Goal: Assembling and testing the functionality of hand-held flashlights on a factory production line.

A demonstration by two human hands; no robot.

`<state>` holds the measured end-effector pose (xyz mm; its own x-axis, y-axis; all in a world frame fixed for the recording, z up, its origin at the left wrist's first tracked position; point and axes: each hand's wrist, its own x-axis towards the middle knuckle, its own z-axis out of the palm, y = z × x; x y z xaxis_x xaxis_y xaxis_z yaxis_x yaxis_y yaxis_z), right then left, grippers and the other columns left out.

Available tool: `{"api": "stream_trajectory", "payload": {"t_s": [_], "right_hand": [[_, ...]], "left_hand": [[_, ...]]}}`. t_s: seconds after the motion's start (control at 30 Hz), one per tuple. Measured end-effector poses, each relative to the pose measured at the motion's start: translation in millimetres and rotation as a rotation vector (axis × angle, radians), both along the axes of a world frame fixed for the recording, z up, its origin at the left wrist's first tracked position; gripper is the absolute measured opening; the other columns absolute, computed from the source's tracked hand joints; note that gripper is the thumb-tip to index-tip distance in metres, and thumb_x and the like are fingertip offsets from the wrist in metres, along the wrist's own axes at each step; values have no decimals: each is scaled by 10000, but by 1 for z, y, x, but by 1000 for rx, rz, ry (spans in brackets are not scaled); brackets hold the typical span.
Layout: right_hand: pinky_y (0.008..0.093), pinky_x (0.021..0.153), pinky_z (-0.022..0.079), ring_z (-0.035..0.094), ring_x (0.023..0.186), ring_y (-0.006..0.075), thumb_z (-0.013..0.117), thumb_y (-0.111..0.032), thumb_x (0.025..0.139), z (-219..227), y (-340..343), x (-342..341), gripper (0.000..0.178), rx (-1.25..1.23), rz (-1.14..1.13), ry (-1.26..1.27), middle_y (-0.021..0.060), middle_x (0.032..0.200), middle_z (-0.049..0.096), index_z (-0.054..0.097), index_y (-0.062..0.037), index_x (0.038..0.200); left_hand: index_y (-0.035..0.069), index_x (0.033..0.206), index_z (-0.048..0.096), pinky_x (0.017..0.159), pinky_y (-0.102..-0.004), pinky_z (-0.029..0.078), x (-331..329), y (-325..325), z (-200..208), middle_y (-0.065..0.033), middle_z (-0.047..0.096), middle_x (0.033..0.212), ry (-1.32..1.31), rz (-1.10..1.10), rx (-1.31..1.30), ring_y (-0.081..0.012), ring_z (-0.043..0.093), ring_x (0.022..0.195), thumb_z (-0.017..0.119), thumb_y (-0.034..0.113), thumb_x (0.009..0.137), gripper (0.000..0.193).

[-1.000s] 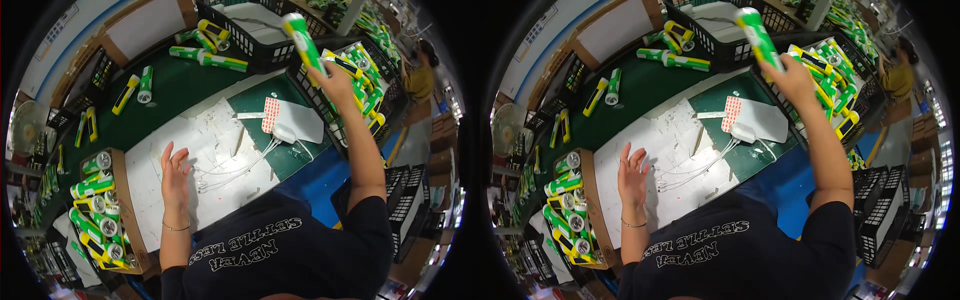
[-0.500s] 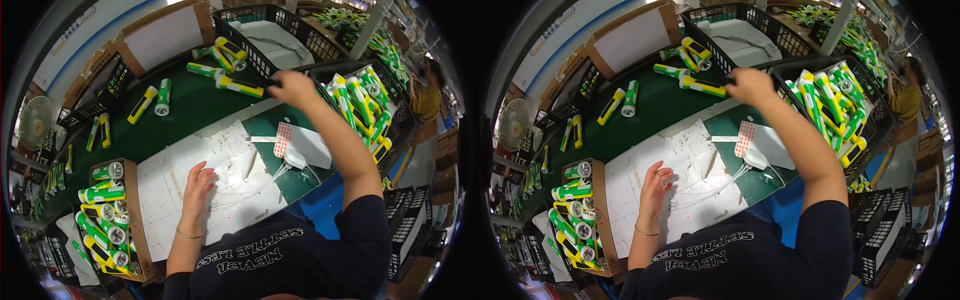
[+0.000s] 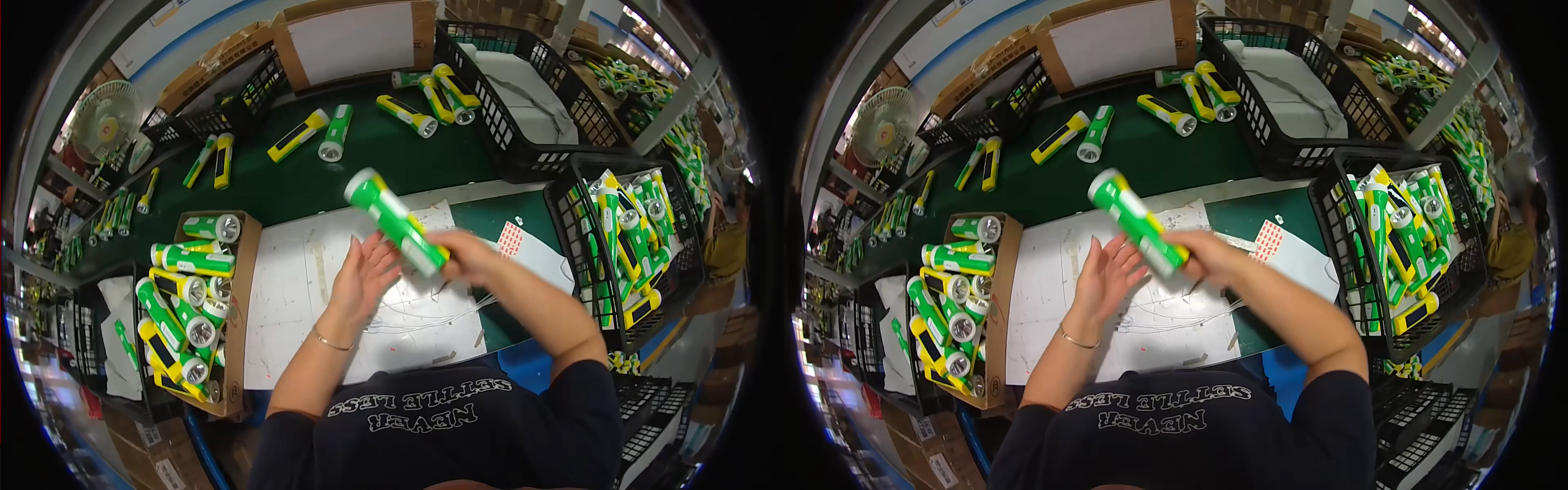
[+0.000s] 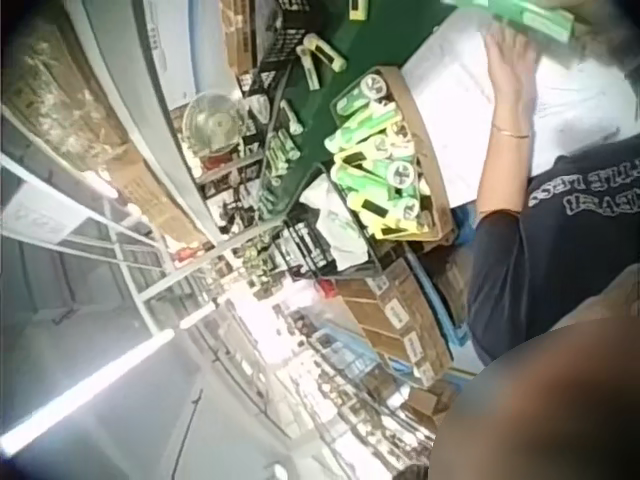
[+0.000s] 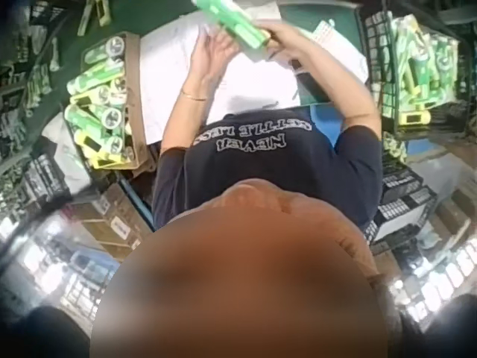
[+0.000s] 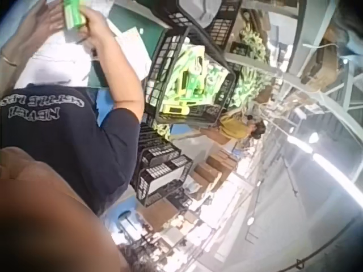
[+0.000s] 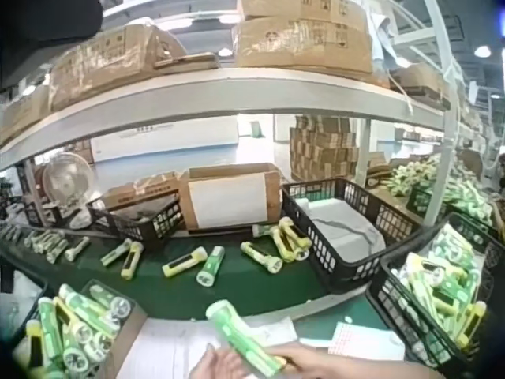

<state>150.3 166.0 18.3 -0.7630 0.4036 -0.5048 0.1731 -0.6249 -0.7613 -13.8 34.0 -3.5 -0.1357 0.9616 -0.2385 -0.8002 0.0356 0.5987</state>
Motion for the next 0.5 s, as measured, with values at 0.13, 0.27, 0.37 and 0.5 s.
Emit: {"api": "stream_trajectory", "payload": {"t_s": [0.13, 0.27, 0.37, 0.5], "right_hand": [[233, 358, 144, 238, 363, 54, 510, -367, 921, -26, -63, 17, 340, -221, 134, 165, -43, 516, 393, 595, -65, 793], [205, 572, 379, 479, 613, 64, 506, -336, 936, -30, -82, 28, 339, 243, 135, 74, -4, 694, 556, 628, -20, 941], [237, 889, 407, 551, 932, 95, 494, -287, 947, -25, -80, 45, 342, 245, 157, 41, 32, 931, 631, 618, 7, 1070], [234, 874, 405, 555, 915, 100, 506, -280, 941, -25, -85, 51, 344, 259, 99, 17, 26, 914, 631, 610, 8, 1099]], "left_hand": [[61, 1276, 411, 930, -435, 454, 15, 8, 2, -147, 567, 1093, -196, -19, 63, -266, 562, 1007, 361, 434, 963, 489], [90, 1226, 451, 806, -411, 499, 20, -10, -7, -106, 573, 943, -196, -14, -47, -228, 576, 865, 426, 429, 944, 442], [94, 1162, 486, 618, -346, 514, 23, -22, -10, -89, 567, 894, -141, 7, -102, -191, 571, 730, 462, 448, 926, 426], [96, 1073, 502, 574, -314, 505, 26, -31, -12, -70, 574, 836, -56, 39, -168, -168, 568, 680, 468, 459, 923, 395]]}}
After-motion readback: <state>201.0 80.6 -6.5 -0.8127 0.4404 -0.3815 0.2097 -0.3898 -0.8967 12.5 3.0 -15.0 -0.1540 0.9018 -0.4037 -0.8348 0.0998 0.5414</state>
